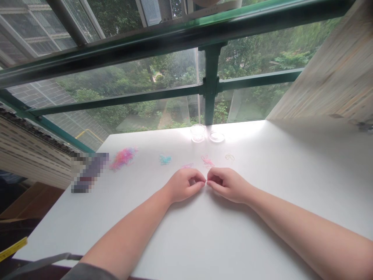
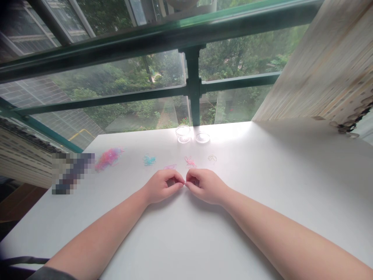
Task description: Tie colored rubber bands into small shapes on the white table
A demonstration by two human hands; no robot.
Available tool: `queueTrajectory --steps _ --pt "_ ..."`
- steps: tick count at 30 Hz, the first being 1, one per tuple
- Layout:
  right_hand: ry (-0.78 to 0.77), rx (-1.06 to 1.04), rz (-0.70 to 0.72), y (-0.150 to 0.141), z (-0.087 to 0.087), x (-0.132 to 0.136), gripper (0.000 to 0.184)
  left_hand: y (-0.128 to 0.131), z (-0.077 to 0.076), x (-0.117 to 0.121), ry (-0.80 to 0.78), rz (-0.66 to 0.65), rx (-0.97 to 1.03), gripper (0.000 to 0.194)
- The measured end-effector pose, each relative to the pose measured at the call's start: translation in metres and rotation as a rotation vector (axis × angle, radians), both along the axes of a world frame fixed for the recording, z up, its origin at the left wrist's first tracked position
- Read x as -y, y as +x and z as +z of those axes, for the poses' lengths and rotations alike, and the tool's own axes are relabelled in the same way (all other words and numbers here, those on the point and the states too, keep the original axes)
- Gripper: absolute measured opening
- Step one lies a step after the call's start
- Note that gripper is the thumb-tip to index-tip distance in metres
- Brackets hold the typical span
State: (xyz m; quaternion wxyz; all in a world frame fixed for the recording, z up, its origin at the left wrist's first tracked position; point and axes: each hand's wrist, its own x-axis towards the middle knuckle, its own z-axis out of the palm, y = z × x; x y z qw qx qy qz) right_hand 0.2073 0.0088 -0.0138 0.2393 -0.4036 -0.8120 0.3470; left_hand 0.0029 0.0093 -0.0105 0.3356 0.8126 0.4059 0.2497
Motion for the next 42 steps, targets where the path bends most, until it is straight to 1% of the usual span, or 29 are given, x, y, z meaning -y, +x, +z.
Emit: queueTrajectory --steps 20,30,42 --pt "-0.009 -0.012 0.001 0.0001 -0.0005 -0.0008 0.007 0.001 0.0024 0.0012 -0.008 0.007 0.011 0.01" --pt "-0.008 -0.042 0.008 0.0006 -0.0012 -0.0005 0.007 0.0021 0.0011 0.0009 0.021 0.028 0.045 0.009" --pt "-0.019 -0.049 0.013 0.0006 -0.0005 -0.0012 0.007 0.002 0.0015 0.0007 0.011 0.019 0.048 0.008"
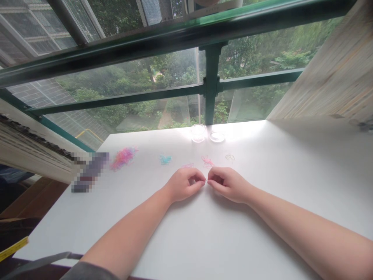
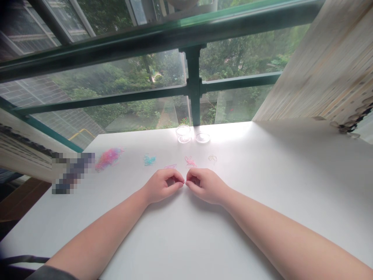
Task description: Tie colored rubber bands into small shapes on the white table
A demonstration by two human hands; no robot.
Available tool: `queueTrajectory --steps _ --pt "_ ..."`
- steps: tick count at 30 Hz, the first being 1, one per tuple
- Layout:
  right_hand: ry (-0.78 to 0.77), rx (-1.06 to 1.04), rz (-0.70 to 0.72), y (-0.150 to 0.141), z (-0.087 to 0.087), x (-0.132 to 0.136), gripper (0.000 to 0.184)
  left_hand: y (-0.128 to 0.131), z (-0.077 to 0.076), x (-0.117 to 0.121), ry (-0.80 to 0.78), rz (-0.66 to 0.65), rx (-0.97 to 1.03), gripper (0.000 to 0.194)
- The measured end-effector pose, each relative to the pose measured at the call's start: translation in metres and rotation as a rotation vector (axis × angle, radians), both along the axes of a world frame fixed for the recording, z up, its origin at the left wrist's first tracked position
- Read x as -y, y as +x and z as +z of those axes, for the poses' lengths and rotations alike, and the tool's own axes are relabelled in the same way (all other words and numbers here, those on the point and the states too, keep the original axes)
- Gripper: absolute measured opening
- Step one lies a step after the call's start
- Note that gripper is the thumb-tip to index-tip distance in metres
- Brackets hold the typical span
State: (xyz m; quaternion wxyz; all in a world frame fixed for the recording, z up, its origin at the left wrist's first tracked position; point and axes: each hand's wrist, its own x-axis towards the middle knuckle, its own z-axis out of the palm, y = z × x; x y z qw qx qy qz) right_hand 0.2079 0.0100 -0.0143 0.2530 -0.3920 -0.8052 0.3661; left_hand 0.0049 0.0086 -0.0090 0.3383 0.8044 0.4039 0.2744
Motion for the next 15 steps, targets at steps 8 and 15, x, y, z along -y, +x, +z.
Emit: queueTrajectory --steps 8,15 --pt "0.011 0.0 -0.006 -0.0004 -0.0013 -0.0002 0.007 0.0001 0.0006 -0.0004 0.007 -0.005 0.006 0.008" --pt "0.008 -0.004 -0.01 -0.0004 -0.002 -0.0001 0.007 -0.0005 -0.0004 -0.001 0.001 -0.004 0.001 0.008"
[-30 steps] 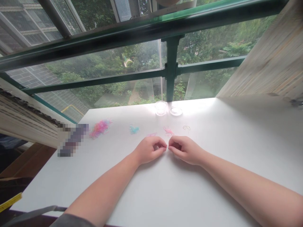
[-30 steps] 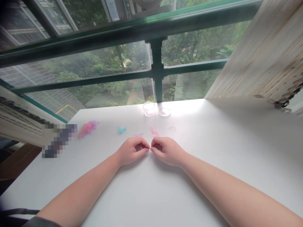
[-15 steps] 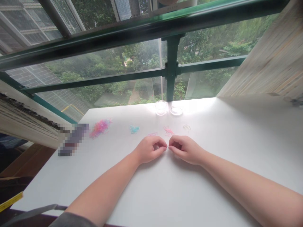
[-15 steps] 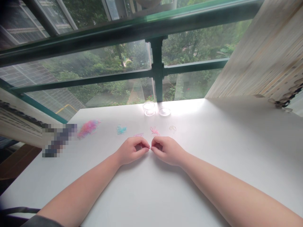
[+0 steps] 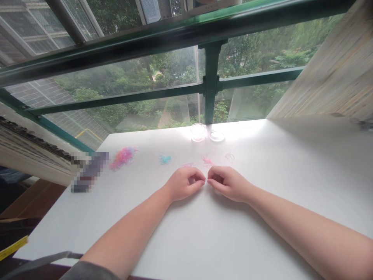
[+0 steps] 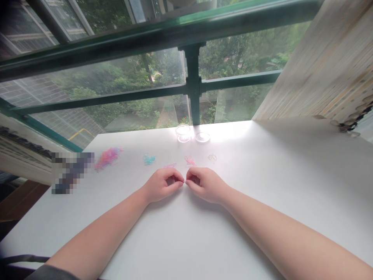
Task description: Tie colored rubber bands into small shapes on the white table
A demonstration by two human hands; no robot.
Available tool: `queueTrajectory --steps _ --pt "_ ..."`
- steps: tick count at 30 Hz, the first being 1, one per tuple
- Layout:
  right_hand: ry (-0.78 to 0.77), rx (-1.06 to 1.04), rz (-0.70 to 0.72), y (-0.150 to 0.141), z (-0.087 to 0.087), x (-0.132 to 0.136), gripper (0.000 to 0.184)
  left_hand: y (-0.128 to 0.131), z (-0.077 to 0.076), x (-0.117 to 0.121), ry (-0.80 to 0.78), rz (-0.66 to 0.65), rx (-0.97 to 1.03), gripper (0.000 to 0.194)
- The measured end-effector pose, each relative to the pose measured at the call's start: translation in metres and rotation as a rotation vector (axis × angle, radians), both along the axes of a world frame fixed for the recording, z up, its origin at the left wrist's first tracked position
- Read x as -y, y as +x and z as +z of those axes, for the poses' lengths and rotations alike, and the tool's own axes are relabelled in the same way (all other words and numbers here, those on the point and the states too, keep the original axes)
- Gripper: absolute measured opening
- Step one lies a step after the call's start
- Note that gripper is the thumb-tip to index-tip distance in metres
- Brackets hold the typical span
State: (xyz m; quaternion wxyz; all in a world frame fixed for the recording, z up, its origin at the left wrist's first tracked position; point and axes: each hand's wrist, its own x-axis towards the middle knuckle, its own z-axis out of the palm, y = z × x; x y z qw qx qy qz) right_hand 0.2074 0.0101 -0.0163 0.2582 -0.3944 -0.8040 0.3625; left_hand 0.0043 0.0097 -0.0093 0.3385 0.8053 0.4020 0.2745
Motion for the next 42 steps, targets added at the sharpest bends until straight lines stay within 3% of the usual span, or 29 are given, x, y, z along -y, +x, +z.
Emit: queueTrajectory --steps 42 --pt "0.002 0.055 -0.004 -0.0002 0.0017 0.0008 0.007 0.0003 -0.0004 0.0005 0.02 -0.009 0.006 0.009"
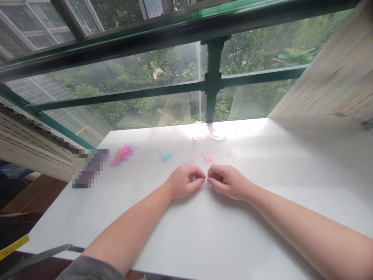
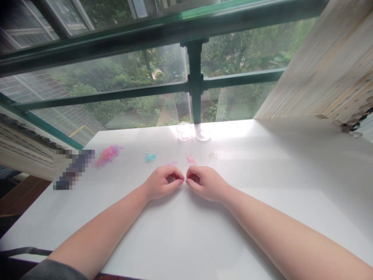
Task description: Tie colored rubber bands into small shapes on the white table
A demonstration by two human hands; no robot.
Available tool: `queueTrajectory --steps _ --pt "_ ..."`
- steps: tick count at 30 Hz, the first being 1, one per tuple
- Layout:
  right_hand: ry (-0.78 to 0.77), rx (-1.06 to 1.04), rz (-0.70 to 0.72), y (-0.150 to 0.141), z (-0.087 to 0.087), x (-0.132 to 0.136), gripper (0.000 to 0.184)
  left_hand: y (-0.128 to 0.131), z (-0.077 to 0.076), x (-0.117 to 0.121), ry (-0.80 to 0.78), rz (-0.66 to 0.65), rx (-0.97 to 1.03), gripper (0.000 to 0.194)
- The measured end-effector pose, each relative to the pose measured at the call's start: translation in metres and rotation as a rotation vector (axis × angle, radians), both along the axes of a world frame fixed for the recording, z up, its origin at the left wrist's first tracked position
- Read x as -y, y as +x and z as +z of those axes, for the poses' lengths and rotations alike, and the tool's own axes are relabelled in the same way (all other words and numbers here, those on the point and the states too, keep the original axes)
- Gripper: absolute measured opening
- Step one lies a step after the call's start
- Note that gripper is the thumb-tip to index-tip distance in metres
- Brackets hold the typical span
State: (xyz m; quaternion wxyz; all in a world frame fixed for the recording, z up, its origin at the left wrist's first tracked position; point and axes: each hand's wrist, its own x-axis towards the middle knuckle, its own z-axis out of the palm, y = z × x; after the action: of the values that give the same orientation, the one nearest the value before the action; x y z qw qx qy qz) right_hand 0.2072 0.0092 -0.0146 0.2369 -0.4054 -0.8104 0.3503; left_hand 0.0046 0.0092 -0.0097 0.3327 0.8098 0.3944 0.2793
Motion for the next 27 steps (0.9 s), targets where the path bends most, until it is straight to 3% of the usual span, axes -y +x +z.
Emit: queueTrajectory --steps 27 --pt "0.014 0.01 -0.003 -0.0002 0.0018 0.0014 0.007 0.0002 -0.0002 0.0002 0.001 0.007 -0.014 0.008"
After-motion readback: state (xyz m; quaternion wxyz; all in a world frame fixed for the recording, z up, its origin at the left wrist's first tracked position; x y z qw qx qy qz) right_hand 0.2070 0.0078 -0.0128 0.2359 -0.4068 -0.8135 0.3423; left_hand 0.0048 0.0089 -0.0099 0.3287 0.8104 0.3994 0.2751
